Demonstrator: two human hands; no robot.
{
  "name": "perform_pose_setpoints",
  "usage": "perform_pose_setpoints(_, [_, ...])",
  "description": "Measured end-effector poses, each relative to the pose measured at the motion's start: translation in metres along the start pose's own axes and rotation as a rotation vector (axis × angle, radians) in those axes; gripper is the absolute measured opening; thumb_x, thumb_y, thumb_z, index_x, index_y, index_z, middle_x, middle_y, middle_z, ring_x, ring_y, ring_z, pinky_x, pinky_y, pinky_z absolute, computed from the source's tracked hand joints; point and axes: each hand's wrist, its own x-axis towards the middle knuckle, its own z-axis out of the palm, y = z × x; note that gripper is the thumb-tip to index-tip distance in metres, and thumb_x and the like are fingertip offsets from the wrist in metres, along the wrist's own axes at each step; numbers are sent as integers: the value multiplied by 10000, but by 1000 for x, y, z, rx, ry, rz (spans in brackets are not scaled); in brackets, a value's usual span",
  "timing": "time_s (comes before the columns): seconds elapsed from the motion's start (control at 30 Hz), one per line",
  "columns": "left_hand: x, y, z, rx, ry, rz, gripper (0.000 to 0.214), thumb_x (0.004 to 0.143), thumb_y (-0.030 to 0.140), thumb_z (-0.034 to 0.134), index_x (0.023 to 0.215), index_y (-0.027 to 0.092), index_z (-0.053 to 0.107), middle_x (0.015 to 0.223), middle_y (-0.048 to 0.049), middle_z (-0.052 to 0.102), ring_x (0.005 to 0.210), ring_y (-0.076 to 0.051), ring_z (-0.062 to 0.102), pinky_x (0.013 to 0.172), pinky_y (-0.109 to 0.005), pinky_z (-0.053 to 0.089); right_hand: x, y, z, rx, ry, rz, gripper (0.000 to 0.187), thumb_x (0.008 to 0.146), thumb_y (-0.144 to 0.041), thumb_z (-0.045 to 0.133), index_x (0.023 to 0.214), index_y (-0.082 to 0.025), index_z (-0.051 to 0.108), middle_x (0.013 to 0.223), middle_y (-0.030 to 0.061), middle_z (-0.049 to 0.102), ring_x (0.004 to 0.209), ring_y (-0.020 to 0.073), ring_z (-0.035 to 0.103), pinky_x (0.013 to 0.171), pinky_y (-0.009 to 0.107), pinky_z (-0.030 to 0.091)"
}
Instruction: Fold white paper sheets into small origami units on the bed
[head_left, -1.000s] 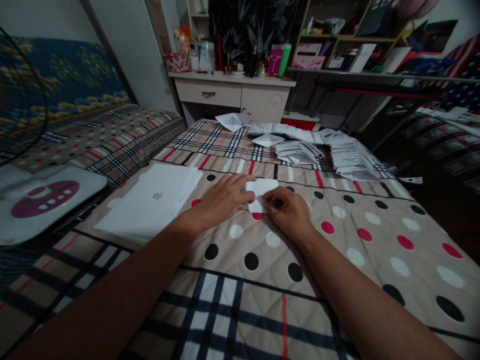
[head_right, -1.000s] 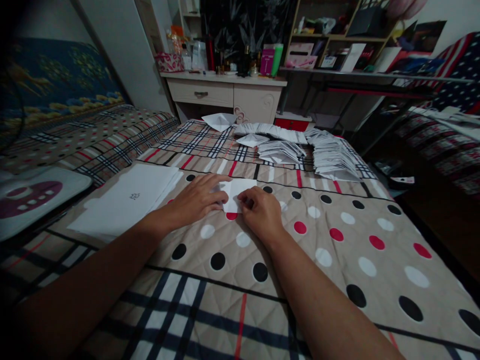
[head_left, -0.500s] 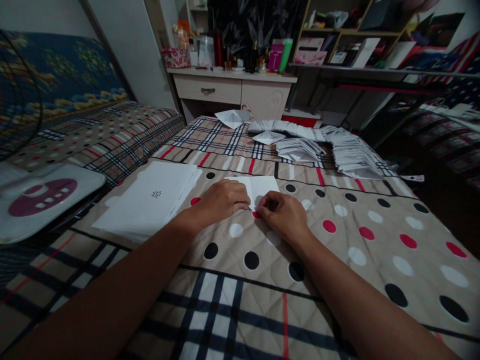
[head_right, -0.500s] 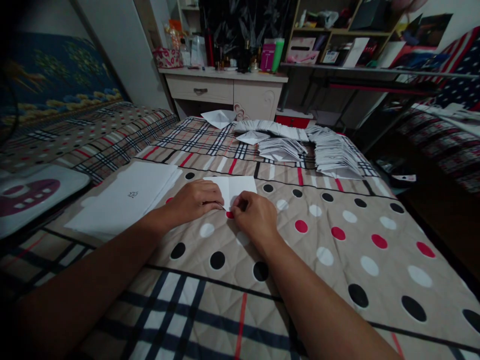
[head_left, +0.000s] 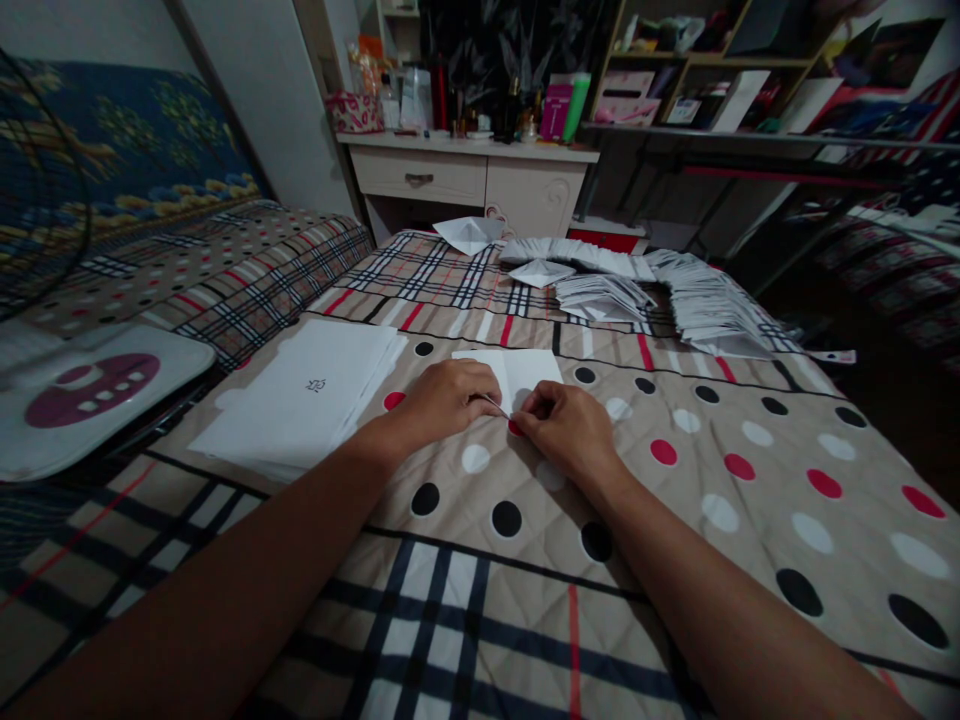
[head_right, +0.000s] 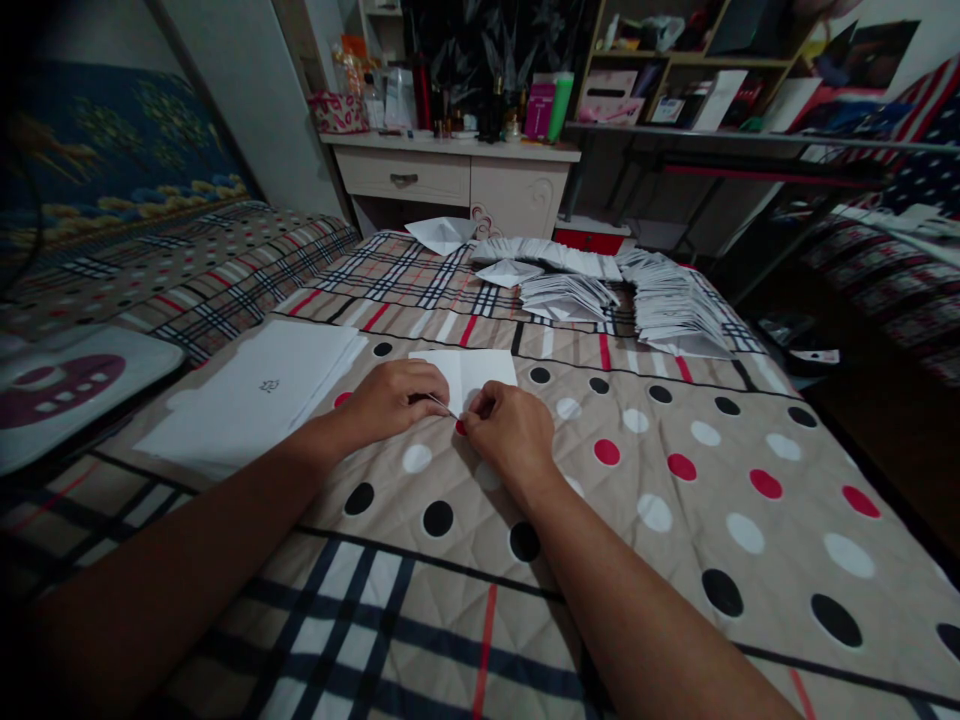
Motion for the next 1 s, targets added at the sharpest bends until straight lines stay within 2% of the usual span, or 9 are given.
perform_pose_setpoints(0.43, [7, 1, 3, -79, 77, -267, 88, 730, 243, 792, 733, 184, 726, 715, -7, 723, 682, -148, 647, 655, -263, 441, 2, -1, -2, 15, -30, 7, 84, 716, -294, 676, 663, -229, 678, 621, 1, 674, 582, 157, 580, 549, 271, 315])
perform_pose_setpoints(0.6, [12, 2, 4, -45, 65, -278, 93, 715, 220, 804, 742, 185, 722, 718, -9, 723, 686, -156, 644, 664, -275, 432, 3, 0, -1, 0, -38, 14, 89, 716, -305, 675, 665, -232, 671, 637, 0, 675, 592, 162, 577, 550, 278, 309])
perform_pose_setpoints(0.8, [14, 2, 7, 34, 53, -210, 78, 734, 205, 785, 758, 187, 713, 755, -16, 721, 749, -176, 640, 730, -306, 443, 3, -1, -3, -5, -57, 20, 86, 721, -303, 672, 672, -233, 672, 633, -1, 669, 587, 161, 571, 550, 279, 305])
perform_pose_setpoints(1.0, [10, -2, 11, -141, 127, -274, 78, 730, 187, 783, 738, 177, 706, 722, -2, 710, 688, -144, 625, 675, -276, 434, 3, -2, -4, -11, -64, 11, 72, 722, -289, 682, 682, -229, 680, 647, 3, 677, 593, 158, 573, 550, 277, 304])
